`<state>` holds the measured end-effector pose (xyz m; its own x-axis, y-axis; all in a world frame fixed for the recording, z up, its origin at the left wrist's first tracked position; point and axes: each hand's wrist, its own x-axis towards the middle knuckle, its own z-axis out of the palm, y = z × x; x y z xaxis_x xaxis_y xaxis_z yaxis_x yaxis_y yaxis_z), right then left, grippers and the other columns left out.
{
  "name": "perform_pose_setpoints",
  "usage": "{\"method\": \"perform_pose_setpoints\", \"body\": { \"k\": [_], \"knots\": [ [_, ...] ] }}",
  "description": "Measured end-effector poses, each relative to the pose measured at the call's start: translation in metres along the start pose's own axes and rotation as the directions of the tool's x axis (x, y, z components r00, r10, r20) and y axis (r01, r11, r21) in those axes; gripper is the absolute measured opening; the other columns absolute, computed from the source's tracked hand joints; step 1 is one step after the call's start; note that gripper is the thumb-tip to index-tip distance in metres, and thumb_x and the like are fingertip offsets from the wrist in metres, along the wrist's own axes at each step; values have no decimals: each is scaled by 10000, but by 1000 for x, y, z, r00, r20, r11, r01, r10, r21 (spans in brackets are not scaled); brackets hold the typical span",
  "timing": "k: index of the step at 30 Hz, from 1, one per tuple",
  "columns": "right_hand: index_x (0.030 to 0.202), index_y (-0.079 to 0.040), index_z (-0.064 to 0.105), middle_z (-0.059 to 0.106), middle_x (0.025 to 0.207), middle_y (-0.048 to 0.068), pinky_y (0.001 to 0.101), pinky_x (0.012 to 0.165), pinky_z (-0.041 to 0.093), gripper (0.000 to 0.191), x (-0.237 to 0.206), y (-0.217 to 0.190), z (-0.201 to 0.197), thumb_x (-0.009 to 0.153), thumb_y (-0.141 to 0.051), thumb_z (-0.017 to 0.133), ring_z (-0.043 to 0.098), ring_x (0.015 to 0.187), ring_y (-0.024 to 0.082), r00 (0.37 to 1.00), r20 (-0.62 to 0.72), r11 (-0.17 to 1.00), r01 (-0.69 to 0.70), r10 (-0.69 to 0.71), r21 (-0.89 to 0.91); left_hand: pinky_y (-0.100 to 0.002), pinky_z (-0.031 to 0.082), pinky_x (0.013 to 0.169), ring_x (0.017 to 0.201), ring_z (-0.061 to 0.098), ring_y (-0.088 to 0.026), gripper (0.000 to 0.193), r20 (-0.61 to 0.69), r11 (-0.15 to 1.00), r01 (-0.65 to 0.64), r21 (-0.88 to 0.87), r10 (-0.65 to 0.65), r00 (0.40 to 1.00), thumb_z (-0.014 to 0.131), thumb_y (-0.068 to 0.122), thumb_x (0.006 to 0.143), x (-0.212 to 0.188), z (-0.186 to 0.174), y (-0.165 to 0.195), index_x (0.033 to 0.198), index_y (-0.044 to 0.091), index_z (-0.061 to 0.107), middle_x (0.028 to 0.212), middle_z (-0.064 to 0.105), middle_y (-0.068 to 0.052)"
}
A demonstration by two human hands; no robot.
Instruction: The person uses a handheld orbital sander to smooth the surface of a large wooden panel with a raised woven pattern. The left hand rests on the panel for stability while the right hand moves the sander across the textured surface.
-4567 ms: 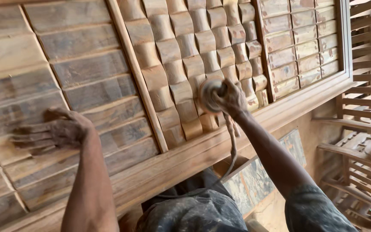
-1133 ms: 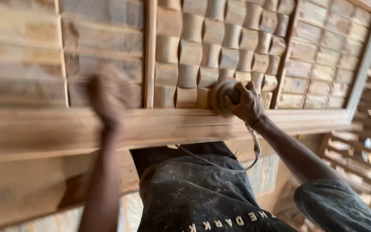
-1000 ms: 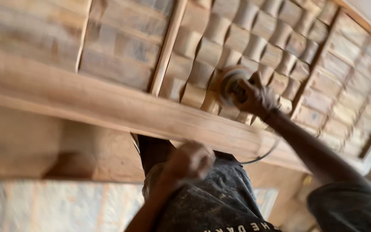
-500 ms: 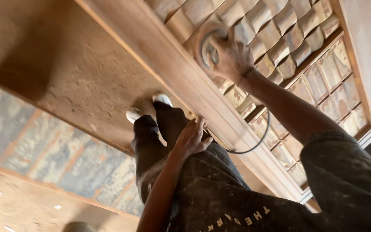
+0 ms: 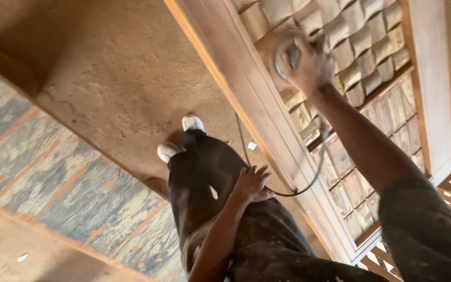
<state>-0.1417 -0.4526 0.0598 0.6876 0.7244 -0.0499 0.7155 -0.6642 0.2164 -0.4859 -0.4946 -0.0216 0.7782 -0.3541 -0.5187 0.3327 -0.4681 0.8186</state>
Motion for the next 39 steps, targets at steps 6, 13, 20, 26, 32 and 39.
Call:
{"method": "perform_pose_setpoints", "body": {
  "k": [6,13,20,26,32,39],
  "knots": [
    [1326,-151,576,517,1255,258,428,627,642,459,-3,0,-7,1005,-437,738,705,881,432,992,44,984,-127,122,124,-606,139,1232,1418,381,-310,584,117,998,51,30,-55,992,554,611,899,-20,21,-8,1281,186,676,1345,627,-62],
    [1357,-193,600,606,1128,249,486,607,626,620,-68,15,-38,813,-443,760,694,927,429,995,88,992,-56,46,112,-651,238,1119,1136,599,-300,402,-408,983,-67,172,133,903,687,488,891,-66,-21,-11,939,95,753,948,717,-105],
    [1391,-94,576,636,1104,303,510,562,573,566,1,-40,-8,960,-424,737,671,841,406,995,-18,973,-97,102,208,-663,196,1134,902,658,-287,240,-496,989,14,150,63,866,780,339,810,-128,-52,-16,783,107,724,768,694,-81],
    [1374,-36,523,577,1148,339,616,773,540,834,19,-46,-10,685,-367,855,593,985,532,959,-162,802,-96,233,589,-426,506,675,676,639,-285,162,-659,990,56,131,45,751,780,224,832,-236,-119,-24,804,81,710,699,665,-119],
    [1258,-328,689,654,1218,73,529,894,581,370,2,-74,-22,889,-320,701,560,1223,386,802,299,490,-564,518,665,-442,433,596,601,583,-290,211,-539,933,-3,359,210,816,742,122,726,-278,-153,14,610,84,569,590,597,-86],
    [1296,-169,630,583,1287,167,537,771,596,589,-80,-3,3,751,-263,831,598,1107,411,996,-6,776,-63,85,628,-401,470,729,729,580,-218,182,-414,862,-278,423,457,787,690,190,929,-206,-183,86,764,155,620,724,579,-23]
  ]
}}
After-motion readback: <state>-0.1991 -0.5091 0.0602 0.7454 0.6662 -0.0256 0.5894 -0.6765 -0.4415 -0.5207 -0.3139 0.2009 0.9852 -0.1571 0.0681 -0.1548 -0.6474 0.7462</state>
